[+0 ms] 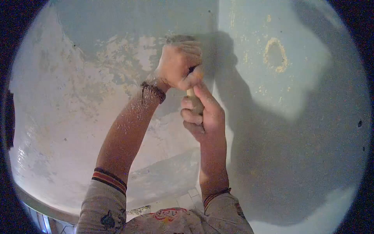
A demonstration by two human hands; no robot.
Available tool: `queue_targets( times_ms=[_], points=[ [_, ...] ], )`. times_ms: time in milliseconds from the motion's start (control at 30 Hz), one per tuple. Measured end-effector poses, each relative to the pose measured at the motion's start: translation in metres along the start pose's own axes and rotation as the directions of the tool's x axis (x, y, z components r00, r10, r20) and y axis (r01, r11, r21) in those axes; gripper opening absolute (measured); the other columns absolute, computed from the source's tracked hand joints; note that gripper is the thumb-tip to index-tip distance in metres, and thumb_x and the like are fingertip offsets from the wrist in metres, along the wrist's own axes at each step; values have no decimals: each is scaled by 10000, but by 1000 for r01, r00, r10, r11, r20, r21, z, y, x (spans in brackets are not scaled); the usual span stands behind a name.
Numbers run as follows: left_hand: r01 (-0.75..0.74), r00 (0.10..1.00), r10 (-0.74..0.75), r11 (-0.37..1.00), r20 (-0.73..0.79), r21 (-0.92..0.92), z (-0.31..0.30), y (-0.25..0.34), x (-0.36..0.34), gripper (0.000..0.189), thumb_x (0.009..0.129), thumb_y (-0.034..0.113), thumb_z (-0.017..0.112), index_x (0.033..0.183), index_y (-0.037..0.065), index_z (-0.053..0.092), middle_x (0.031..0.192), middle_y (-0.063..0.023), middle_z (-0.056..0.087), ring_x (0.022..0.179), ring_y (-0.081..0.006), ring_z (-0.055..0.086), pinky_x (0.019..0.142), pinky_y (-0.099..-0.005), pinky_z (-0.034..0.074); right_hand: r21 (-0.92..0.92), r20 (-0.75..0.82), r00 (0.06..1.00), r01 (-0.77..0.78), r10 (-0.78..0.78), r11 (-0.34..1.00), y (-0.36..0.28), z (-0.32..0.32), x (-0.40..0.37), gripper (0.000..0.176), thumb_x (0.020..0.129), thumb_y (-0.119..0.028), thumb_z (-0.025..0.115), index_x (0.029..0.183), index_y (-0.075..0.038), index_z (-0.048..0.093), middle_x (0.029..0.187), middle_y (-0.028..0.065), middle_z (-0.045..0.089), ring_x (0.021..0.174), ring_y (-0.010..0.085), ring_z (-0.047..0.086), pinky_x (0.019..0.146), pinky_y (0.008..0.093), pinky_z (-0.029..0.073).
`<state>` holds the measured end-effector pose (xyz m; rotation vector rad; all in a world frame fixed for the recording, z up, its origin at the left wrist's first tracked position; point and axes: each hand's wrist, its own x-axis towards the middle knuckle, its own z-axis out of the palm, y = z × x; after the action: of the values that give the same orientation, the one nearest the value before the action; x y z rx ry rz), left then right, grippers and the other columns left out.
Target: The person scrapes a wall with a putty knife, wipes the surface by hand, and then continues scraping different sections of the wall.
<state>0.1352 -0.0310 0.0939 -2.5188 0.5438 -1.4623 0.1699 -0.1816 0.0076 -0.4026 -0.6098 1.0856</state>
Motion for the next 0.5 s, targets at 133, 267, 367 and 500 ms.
queue_targets(
  times_ms=[133, 267, 367, 500],
  points=[
    [40, 999, -41, 997, 21, 62, 20, 6, -19, 230, 595, 276, 585, 584, 54, 523, 617, -109, 517, 663, -340, 572, 633, -432, 506, 37, 42, 999, -26, 25, 999, 14, -28, -1, 158, 999, -316, 460, 1077, -194, 524, 634, -39, 448, 381, 18, 325, 277, 170, 243],
    [-169, 974, 156, 983, -163, -66, 31, 9, -37, 236, 620, 287, 583, 565, 61, 542, 618, -123, 534, 630, -336, 573, 595, -422, 489, -27, -6, 998, -62, 62, 998, 25, -35, -14, 162, 991, -317, 471, 1100, -209, 528, 632, -44, 451, 382, 22, 331, 284, 170, 244],
    [-69, 991, 69, 998, -111, 4, 13, 0, -7, 242, 628, 291, 572, 537, 67, 551, 621, -132, 553, 656, -329, 588, 596, -424, 483, -51, -25, 1000, -19, 18, 999, 2, -19, 1, 187, 977, -321, 499, 1102, -184, 522, 620, -54, 435, 376, 23, 313, 292, 176, 233],
    [84, 989, -96, 991, 109, 109, 2, 3, -7, 233, 643, 291, 559, 543, 80, 547, 613, -117, 533, 714, -321, 604, 635, -428, 495, -163, 1, 1000, -7, 7, 987, -5, -6, 4, 209, 968, -345, 514, 1103, -186, 512, 637, -60, 432, 378, 26, 315, 297, 177, 228]
  ],
)
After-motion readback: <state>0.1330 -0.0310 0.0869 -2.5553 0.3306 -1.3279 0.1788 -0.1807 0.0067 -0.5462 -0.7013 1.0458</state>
